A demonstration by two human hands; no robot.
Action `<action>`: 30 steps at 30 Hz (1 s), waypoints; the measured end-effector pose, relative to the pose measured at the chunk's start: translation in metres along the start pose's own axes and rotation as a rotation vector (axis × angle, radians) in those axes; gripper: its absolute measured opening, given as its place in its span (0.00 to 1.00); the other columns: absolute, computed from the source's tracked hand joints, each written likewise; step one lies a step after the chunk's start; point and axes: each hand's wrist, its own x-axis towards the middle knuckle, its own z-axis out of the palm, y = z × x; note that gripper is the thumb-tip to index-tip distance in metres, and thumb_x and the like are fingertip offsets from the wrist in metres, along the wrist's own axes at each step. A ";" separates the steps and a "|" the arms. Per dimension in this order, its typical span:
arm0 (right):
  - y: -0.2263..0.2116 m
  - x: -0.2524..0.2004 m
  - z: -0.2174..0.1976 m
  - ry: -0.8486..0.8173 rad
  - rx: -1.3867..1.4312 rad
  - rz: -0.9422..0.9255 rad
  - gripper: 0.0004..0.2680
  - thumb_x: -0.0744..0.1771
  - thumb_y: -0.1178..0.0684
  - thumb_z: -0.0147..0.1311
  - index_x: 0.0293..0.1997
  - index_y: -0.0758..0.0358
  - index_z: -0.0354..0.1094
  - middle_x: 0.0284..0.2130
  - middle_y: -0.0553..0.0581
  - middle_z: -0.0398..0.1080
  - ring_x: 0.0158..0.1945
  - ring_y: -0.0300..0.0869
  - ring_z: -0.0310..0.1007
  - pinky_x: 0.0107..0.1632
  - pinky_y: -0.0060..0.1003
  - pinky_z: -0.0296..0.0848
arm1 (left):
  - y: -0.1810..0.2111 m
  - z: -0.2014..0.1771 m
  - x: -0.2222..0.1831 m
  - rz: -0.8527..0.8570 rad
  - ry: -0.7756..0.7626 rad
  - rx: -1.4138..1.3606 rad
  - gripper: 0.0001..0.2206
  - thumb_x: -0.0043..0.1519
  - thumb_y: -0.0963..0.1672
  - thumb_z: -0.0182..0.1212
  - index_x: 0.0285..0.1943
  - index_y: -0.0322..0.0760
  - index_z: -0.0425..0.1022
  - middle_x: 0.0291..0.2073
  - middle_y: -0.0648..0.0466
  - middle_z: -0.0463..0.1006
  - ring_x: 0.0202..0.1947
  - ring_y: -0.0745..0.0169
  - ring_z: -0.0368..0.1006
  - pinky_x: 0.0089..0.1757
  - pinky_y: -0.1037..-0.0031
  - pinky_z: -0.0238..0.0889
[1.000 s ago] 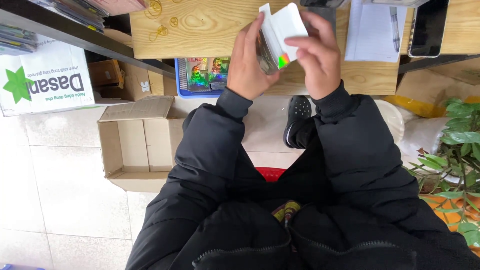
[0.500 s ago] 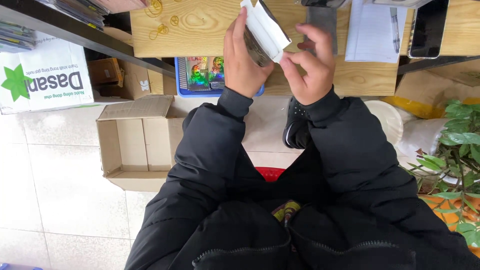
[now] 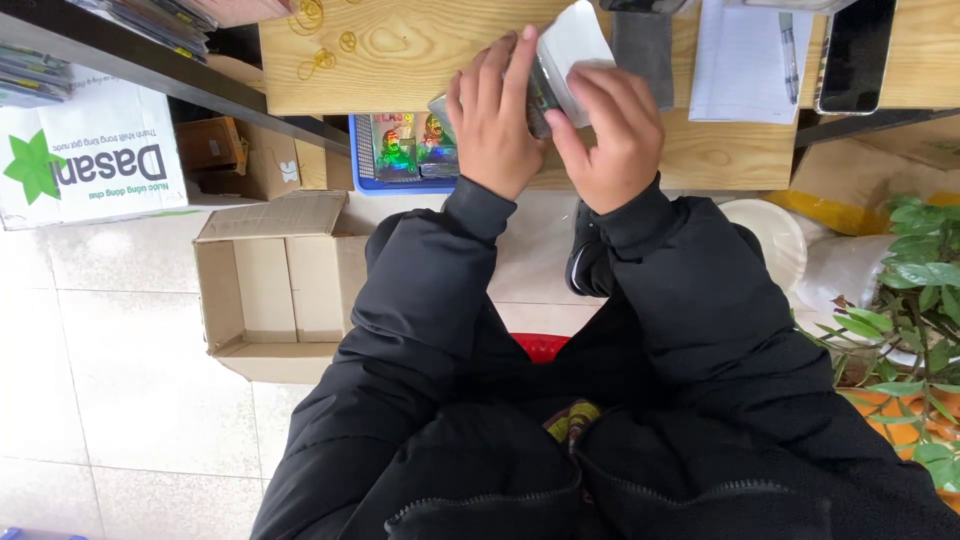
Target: The person cleans a mobile screen protector box using a cloth, writes in a notebook, and handles a phone screen protector.
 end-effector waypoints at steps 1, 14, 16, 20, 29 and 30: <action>0.001 -0.002 0.001 0.001 0.000 -0.002 0.09 0.71 0.57 0.59 0.47 0.79 0.73 0.45 0.70 0.75 0.47 0.60 0.75 0.53 0.51 0.75 | 0.001 0.001 -0.001 0.001 0.003 0.000 0.31 0.68 0.57 0.49 0.80 0.55 0.51 0.69 0.58 0.70 0.67 0.54 0.71 0.64 0.53 0.59; 0.027 -0.033 0.023 0.071 0.357 0.679 0.02 0.68 0.62 0.58 0.39 0.70 0.74 0.47 0.68 0.78 0.52 0.48 0.80 0.52 0.38 0.78 | -0.001 -0.027 0.014 -0.017 -0.325 0.361 0.60 0.40 0.63 0.85 0.80 0.65 0.46 0.74 0.57 0.61 0.74 0.53 0.58 0.63 0.27 0.49; 0.043 -0.042 0.026 0.086 0.315 0.722 0.03 0.68 0.60 0.58 0.35 0.67 0.74 0.44 0.66 0.80 0.49 0.46 0.81 0.48 0.36 0.77 | -0.014 -0.031 0.013 -0.059 -0.399 0.410 0.64 0.42 0.70 0.88 0.81 0.65 0.43 0.77 0.52 0.56 0.78 0.44 0.50 0.61 0.18 0.45; 0.068 -0.055 0.034 0.198 0.311 0.767 0.06 0.69 0.54 0.60 0.35 0.64 0.72 0.26 0.53 0.72 0.29 0.37 0.69 0.33 0.33 0.71 | -0.045 -0.032 0.004 -0.278 -0.297 -0.060 0.62 0.52 0.67 0.83 0.83 0.55 0.37 0.81 0.42 0.43 0.82 0.37 0.42 0.68 0.30 0.46; 0.049 -0.036 0.041 0.246 0.958 1.275 0.09 0.68 0.47 0.48 0.45 0.59 0.71 0.38 0.55 0.76 0.38 0.41 0.76 0.44 0.38 0.79 | -0.042 -0.047 0.008 -0.224 0.120 -1.052 0.30 0.63 0.40 0.73 0.72 0.42 0.61 0.49 0.49 0.76 0.50 0.59 0.71 0.54 0.70 0.68; 0.046 -0.032 0.039 0.172 1.031 1.339 0.16 0.68 0.38 0.43 0.47 0.58 0.70 0.41 0.57 0.77 0.42 0.44 0.77 0.49 0.43 0.80 | -0.045 -0.049 0.008 -0.114 0.125 -0.856 0.29 0.61 0.44 0.76 0.70 0.39 0.67 0.65 0.49 0.74 0.66 0.55 0.71 0.66 0.67 0.66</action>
